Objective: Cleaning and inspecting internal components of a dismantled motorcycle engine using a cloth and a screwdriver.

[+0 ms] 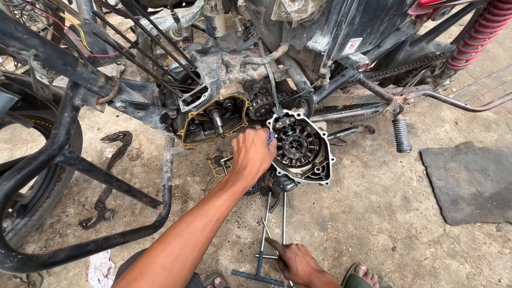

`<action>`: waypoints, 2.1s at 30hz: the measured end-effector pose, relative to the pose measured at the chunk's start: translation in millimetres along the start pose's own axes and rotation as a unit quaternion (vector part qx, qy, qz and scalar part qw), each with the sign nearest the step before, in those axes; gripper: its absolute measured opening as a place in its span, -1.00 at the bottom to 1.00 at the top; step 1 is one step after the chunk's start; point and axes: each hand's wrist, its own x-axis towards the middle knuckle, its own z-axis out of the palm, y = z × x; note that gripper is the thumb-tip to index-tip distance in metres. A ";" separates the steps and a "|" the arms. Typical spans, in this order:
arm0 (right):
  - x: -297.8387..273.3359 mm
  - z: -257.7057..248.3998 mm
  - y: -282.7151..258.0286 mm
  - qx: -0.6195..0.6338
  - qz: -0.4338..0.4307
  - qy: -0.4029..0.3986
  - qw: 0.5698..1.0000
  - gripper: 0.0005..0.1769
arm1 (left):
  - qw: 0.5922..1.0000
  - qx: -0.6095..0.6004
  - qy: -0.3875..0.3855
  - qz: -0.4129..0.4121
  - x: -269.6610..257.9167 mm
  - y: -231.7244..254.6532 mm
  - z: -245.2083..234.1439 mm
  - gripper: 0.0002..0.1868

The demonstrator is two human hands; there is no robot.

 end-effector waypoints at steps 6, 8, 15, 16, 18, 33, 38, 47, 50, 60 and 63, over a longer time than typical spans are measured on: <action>27.3 -85.9 -42.0 0.501 0.090 0.129 0.851 -0.35 | 0.891 -0.410 0.025 -0.194 -17.3 0.1 18.7 -0.70; 26.0 -123.6 -66.1 0.778 0.023 0.120 0.617 -0.31 | 0.730 -0.642 0.024 -0.232 -33.8 19.1 5.4 -0.74; 22.4 -145.9 -8.9 0.705 -0.063 0.296 0.641 -0.68 | 0.948 0.002 0.253 0.194 -74.1 52.6 -47.6 -0.81; 11.6 -173.6 -19.3 0.647 -0.016 0.366 0.669 -0.79 | 0.988 -0.152 -0.016 -0.025 -71.3 50.8 -49.0 -0.80; 3.2 -208.4 -24.0 0.582 0.030 0.431 0.689 -0.87 | 0.884 -0.285 -0.284 -0.237 -71.9 38.7 -42.8 -0.63; 86.9 -204.6 4.9 -0.236 0.004 0.502 0.832 -0.41 | 0.978 -0.175 0.025 -0.107 -29.8 -33.1 44.8 -0.62; 101.7 -206.1 31.4 -0.071 -0.138 0.307 0.939 -0.12 | 0.973 -0.182 -0.056 -0.128 -17.3 -20.4 3.9 -0.61; 39.9 -295.2 49.9 -0.399 -0.042 0.217 0.890 -0.12 | 0.969 -0.199 -0.029 -0.143 -14.1 -18.5 11.9 -0.58; 33.9 -283.2 54.1 -0.378 0.012 0.167 0.910 -0.22 | 0.968 -0.186 -0.047 -0.159 -11.3 -14.7 4.5 -0.51; 3.5 -238.5 65.4 -0.405 0.088 0.120 0.902 -0.22 | 0.979 -0.188 0.046 -0.070 -10.3 -30.5 23.8 -0.48; -11.7 -209.8 66.7 -0.402 0.086 0.110 0.905 -0.24 | 0.958 -0.212 -0.092 -0.170 -5.5 -23.9 15.7 -0.39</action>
